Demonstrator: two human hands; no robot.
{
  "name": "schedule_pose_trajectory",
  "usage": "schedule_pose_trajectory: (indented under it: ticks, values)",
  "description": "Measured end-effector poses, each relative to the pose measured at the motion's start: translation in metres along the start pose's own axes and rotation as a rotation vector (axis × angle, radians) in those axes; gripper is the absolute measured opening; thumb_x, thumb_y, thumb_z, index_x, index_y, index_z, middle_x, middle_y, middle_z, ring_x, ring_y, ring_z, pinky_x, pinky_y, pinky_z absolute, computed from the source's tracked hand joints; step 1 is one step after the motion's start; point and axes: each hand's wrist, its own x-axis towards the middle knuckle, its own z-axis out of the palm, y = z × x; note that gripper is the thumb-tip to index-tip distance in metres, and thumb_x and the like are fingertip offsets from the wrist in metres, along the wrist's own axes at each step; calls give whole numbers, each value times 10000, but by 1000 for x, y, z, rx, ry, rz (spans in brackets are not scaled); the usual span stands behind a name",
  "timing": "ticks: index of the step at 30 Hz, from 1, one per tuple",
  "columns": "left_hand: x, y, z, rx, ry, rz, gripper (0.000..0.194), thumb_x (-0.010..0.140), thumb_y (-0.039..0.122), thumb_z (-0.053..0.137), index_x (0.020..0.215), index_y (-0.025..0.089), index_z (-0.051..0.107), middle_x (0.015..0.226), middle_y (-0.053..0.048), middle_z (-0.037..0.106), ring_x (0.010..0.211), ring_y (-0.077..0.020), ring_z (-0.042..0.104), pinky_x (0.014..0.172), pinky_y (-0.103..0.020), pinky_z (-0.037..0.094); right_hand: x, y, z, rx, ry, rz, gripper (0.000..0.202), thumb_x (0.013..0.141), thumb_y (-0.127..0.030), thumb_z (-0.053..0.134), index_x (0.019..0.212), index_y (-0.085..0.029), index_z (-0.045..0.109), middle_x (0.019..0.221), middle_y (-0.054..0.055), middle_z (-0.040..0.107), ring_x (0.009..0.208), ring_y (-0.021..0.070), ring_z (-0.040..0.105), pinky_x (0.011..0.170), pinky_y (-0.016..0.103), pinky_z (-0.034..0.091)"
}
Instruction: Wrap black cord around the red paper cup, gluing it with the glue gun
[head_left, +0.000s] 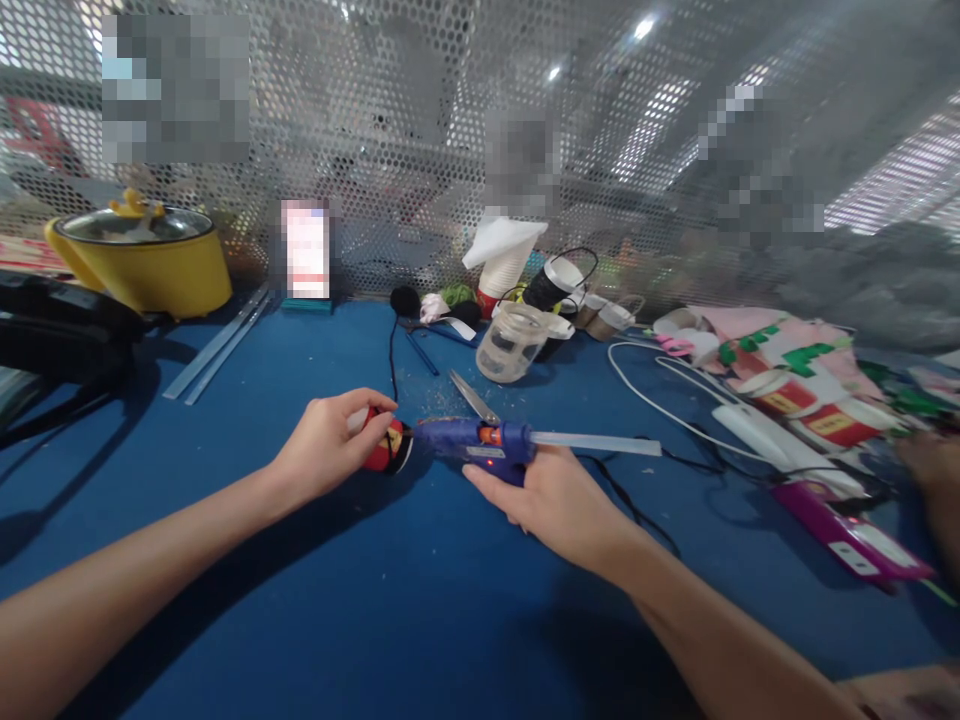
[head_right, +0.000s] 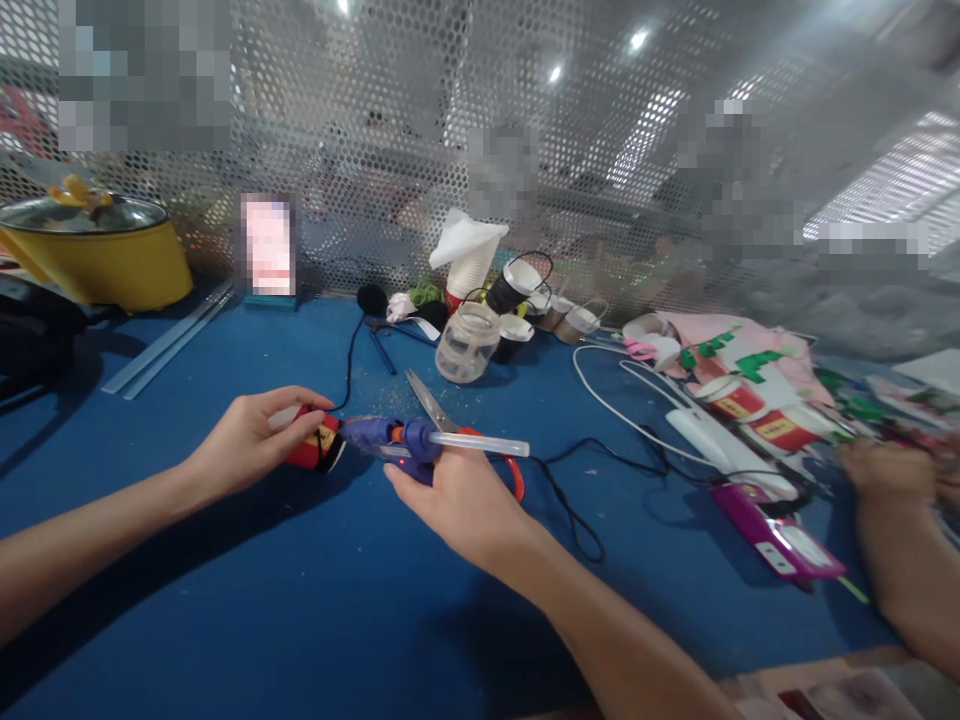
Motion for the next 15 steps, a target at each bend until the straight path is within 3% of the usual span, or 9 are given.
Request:
schedule_pose_trajectory:
  ticks: [8,12,15]
  values:
    - [1,1,-1,-3,0,-15,264,757,323,457,863,156,633,719,-32,665,649,-167,598,582,-243,445,-7,1,2,-251,-10,-122,190,730,-310,485,748,-174,616,707,52,643,686,212,597,628,303,453]
    - [1,1,-1,-12,-2,-24,275,759,331,455,873,154,631,717,-33,662,641,-163,591,577,-239,437,-6,1,1,-164,-31,-89,165,727,-302,495,736,-178,604,661,36,632,620,183,590,570,272,453]
    - [0,2,0,4,1,-12,276,759,336,455,869,156,634,704,-28,660,623,-156,585,566,-234,432,-3,0,-1,-59,-11,-38,130,724,-288,508,720,-185,587,495,-14,561,486,144,548,489,239,433]
